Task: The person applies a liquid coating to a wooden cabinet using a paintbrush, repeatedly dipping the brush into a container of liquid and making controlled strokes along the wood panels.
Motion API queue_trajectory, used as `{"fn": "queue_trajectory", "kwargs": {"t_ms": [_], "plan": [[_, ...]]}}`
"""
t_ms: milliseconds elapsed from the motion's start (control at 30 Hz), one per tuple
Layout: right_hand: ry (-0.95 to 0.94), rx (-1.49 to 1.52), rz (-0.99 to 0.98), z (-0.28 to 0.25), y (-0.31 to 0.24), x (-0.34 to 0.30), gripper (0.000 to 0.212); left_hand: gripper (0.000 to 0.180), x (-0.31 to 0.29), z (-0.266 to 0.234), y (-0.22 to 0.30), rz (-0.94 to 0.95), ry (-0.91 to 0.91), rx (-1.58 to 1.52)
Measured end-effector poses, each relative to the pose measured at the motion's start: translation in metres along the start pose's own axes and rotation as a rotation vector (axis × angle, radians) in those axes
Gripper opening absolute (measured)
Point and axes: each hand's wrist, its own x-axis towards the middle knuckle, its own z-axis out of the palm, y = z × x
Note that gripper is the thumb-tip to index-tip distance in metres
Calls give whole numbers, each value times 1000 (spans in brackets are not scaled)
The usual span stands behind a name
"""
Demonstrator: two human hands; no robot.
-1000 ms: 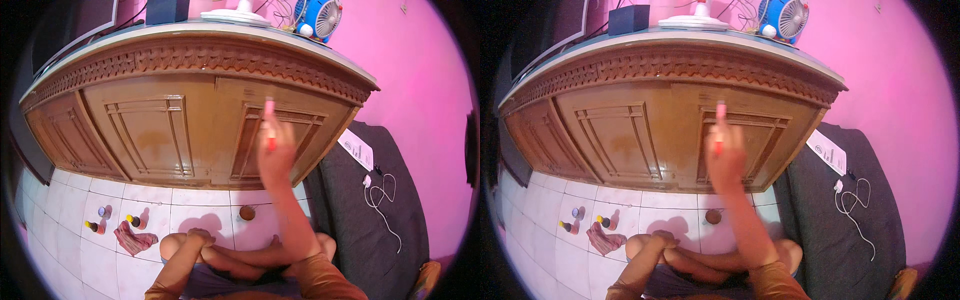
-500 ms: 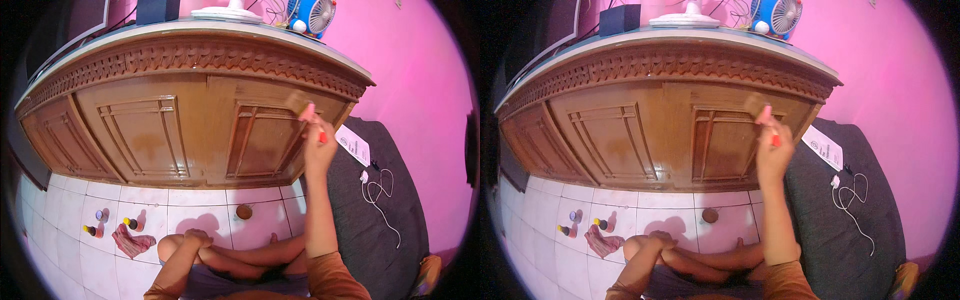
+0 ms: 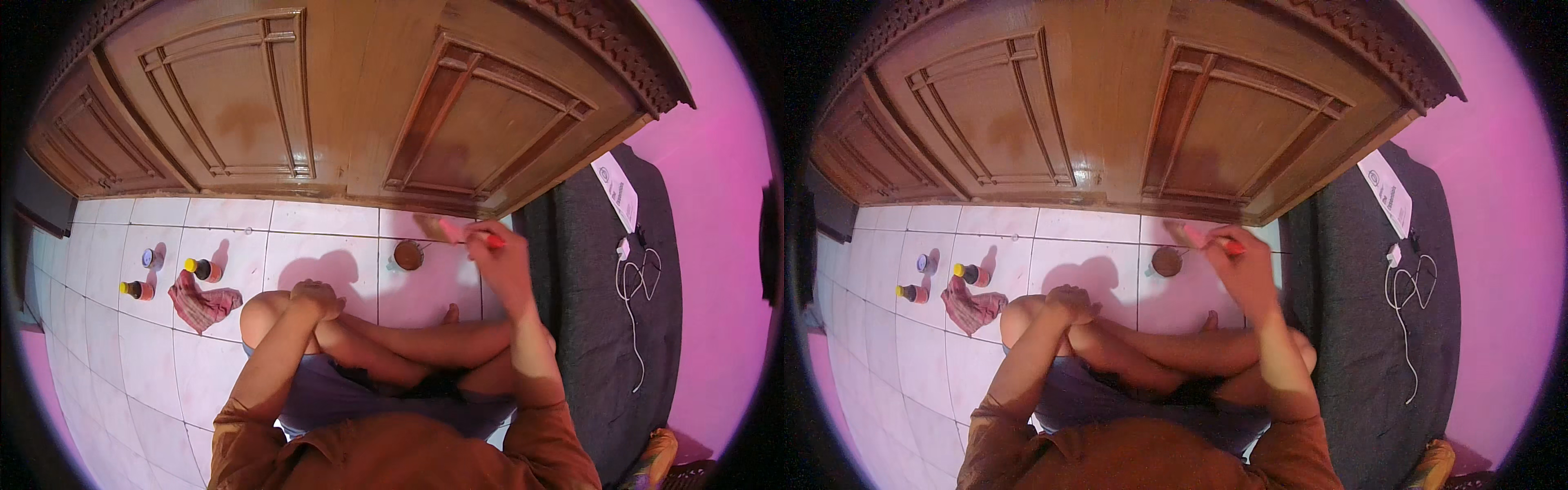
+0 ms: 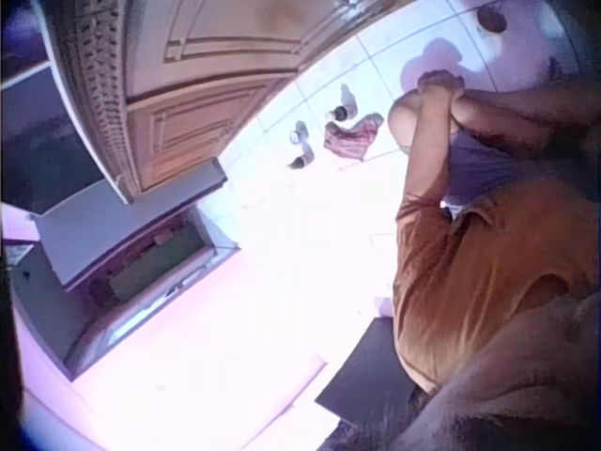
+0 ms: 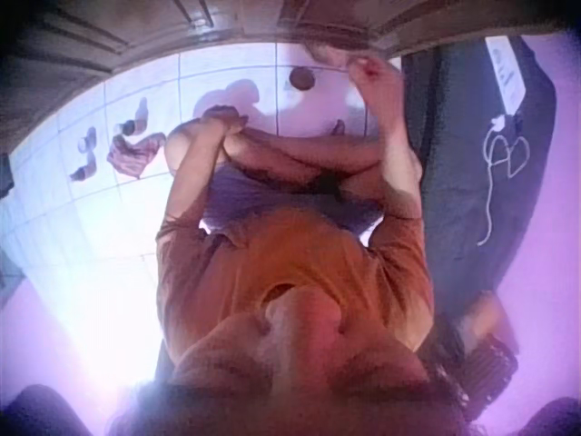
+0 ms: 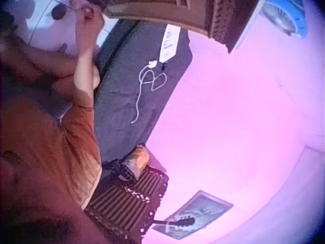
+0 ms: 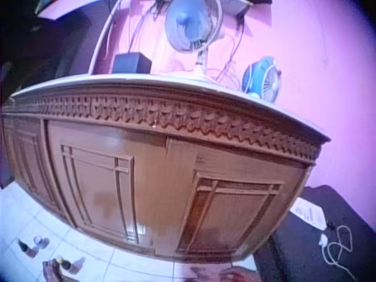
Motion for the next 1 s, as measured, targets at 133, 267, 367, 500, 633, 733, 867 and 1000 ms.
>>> {"fn": "queue_trajectory", "kwargs": {"t_ms": [133,267,367,500,633,733,867,1000], "plan": [[-107,-86,98,29,42,6,17,63,-8,-7,3,1,3,-17],[-124,-194,106,48,66,20,31,64,-7,-8,1,-13,-6,-32],[-140,-264,90,57,85,26,35,65,-8,-12,3,-17,-7,-40],[-162,-290,97,72,103,30,39,65,-8,-9,2,-32,22,-54],[-172,-295,155,82,117,33,38,64,-10,-13,4,-22,2,-50],[-165,-300,122,89,125,36,37,64,-7,-12,3,-25,1,-36],[-135,-315,110,94,130,38,35,64,-7,-12,4,-26,13,-49],[-172,-336,164,93,129,39,37,65,-5,-11,3,-43,20,-47]]}}
